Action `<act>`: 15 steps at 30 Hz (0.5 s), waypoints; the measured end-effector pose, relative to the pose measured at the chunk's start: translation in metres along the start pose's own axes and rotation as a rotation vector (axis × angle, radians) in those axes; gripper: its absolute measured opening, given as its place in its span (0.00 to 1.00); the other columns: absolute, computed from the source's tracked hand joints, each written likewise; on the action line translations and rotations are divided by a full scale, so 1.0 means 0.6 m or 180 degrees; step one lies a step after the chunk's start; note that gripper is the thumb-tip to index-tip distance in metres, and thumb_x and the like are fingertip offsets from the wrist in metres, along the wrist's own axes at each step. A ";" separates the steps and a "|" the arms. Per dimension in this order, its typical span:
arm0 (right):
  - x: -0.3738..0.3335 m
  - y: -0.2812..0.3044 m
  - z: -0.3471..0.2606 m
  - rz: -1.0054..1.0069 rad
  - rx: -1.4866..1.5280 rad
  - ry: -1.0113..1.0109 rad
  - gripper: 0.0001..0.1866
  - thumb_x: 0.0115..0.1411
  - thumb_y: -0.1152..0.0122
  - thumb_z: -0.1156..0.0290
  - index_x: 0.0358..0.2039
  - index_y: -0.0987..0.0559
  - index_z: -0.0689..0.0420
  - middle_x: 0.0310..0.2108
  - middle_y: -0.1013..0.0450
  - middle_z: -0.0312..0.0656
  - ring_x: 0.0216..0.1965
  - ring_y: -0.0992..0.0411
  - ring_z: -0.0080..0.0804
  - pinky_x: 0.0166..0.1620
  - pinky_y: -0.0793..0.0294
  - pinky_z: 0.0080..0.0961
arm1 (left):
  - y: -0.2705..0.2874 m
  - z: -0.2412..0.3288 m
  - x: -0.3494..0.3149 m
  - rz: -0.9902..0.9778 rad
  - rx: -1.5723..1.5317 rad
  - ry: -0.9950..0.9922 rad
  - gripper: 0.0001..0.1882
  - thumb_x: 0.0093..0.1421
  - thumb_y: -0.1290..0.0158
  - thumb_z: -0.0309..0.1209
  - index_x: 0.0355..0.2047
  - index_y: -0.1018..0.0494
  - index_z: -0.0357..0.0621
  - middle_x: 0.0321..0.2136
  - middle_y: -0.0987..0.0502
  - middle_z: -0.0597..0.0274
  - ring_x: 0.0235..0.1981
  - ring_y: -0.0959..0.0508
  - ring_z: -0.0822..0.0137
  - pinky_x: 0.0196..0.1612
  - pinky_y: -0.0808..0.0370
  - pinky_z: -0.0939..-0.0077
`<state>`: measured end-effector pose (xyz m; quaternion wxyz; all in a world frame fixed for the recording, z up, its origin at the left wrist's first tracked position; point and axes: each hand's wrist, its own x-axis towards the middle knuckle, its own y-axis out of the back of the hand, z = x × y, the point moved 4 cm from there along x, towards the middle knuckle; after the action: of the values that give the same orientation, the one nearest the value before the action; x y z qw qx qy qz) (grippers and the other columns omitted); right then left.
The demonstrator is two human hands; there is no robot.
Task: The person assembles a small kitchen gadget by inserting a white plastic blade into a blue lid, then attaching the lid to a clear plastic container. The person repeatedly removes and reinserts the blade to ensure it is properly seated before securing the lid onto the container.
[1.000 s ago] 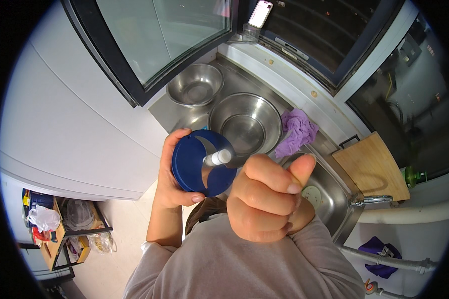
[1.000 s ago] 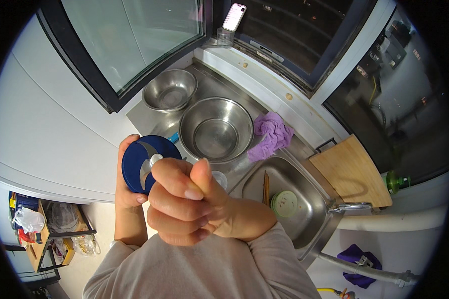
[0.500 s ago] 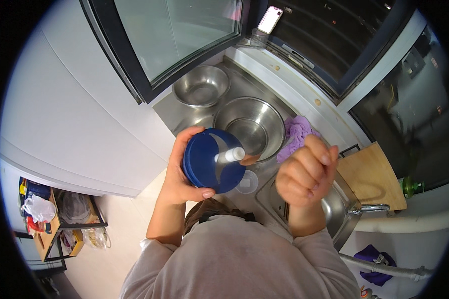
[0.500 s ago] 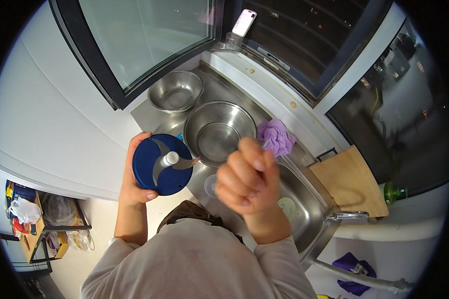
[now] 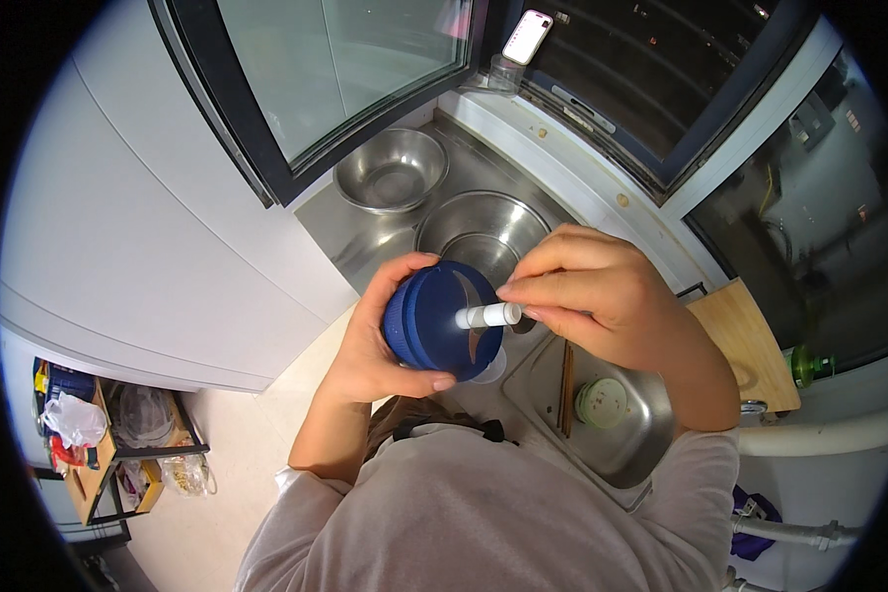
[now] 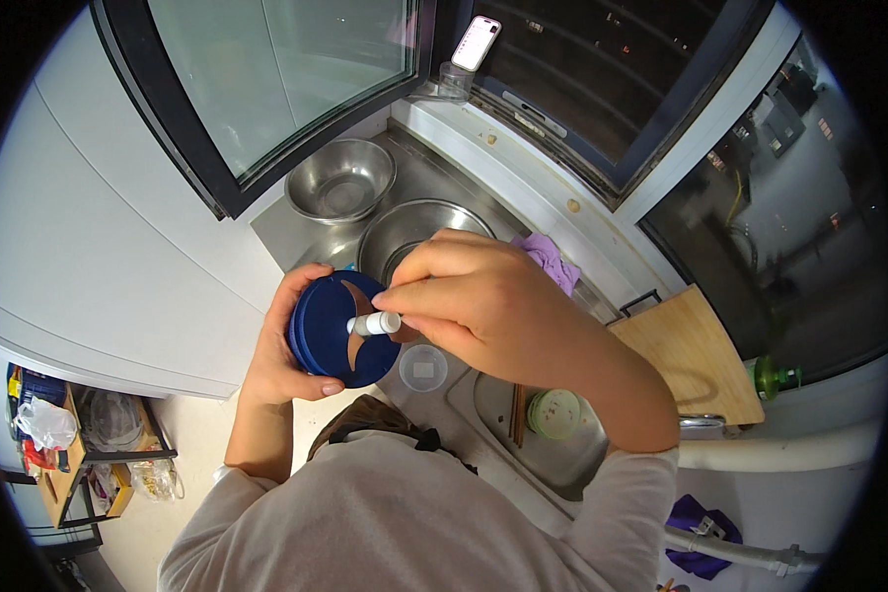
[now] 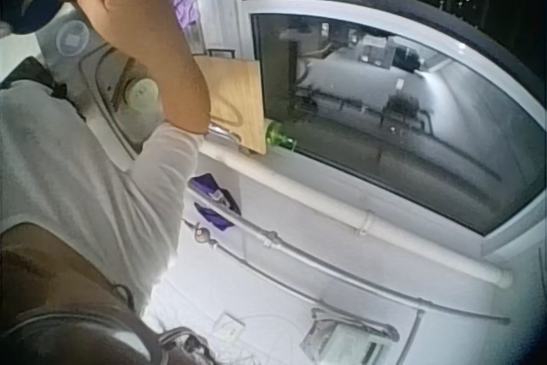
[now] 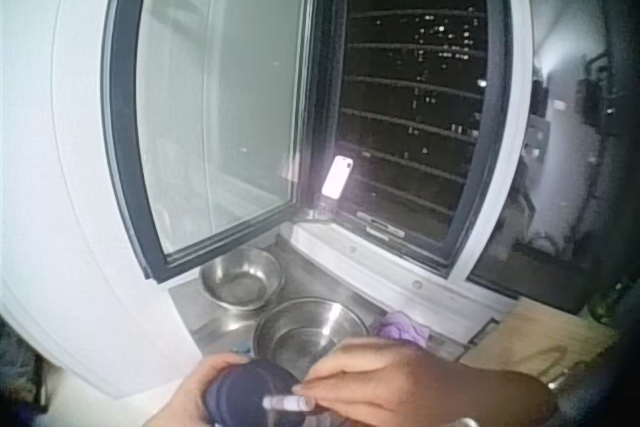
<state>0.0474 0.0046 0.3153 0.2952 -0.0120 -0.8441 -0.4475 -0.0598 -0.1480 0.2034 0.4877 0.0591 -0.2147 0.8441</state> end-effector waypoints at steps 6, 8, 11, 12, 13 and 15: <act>0.005 0.004 -0.008 -0.0493 -0.0165 0.0256 0.10 0.42 0.34 0.78 0.29 0.20 0.61 0.28 0.26 0.40 0.28 0.28 0.35 0.30 0.29 0.25 | -0.003 -0.001 0.003 -0.0083 0.0058 0.0198 0.49 0.27 0.32 0.25 0.55 0.40 0.45 0.46 0.31 0.61 0.50 0.31 0.65 0.55 0.37 0.71; 0.003 0.003 -0.008 -0.0547 -0.0156 0.0298 0.10 0.41 0.33 0.77 0.28 0.20 0.61 0.28 0.26 0.41 0.28 0.28 0.35 0.30 0.29 0.26 | -0.004 -0.002 0.005 -0.0177 0.0043 0.0233 0.49 0.27 0.32 0.24 0.55 0.40 0.45 0.47 0.31 0.61 0.50 0.31 0.66 0.55 0.37 0.71; 0.002 0.001 -0.001 -0.0588 -0.0120 0.0327 0.08 0.44 0.35 0.76 0.28 0.22 0.61 0.26 0.28 0.40 0.28 0.30 0.35 0.30 0.30 0.28 | -0.004 -0.002 0.010 -0.0255 0.0127 0.0282 0.48 0.28 0.32 0.24 0.55 0.39 0.45 0.47 0.31 0.61 0.50 0.31 0.66 0.54 0.37 0.71; 0.000 -0.001 0.001 -0.0593 -0.0101 0.0322 0.08 0.46 0.36 0.75 0.28 0.23 0.60 0.25 0.29 0.39 0.28 0.30 0.35 0.31 0.30 0.29 | -0.003 -0.003 0.010 -0.0223 0.0189 0.0271 0.48 0.28 0.32 0.23 0.54 0.39 0.45 0.47 0.31 0.61 0.50 0.31 0.66 0.54 0.37 0.71; -0.001 -0.004 0.004 -0.0606 -0.0116 0.0245 0.07 0.46 0.37 0.75 0.28 0.24 0.61 0.25 0.29 0.40 0.28 0.30 0.36 0.31 0.30 0.30 | -0.003 -0.003 0.011 -0.0192 0.0250 0.0261 0.48 0.28 0.32 0.23 0.54 0.39 0.45 0.47 0.31 0.61 0.50 0.31 0.66 0.54 0.37 0.71; -0.004 -0.009 0.009 -0.0629 -0.0154 0.0086 0.07 0.47 0.37 0.76 0.28 0.25 0.61 0.24 0.30 0.40 0.28 0.30 0.37 0.31 0.31 0.31 | -0.002 -0.004 0.010 -0.0122 0.0297 0.0266 0.47 0.28 0.32 0.23 0.54 0.39 0.45 0.47 0.31 0.61 0.50 0.31 0.66 0.54 0.36 0.71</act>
<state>0.0452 0.0061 0.3080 0.2606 0.0702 -0.8261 -0.4947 -0.0618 -0.1417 0.2034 0.5090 0.0505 -0.1535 0.8455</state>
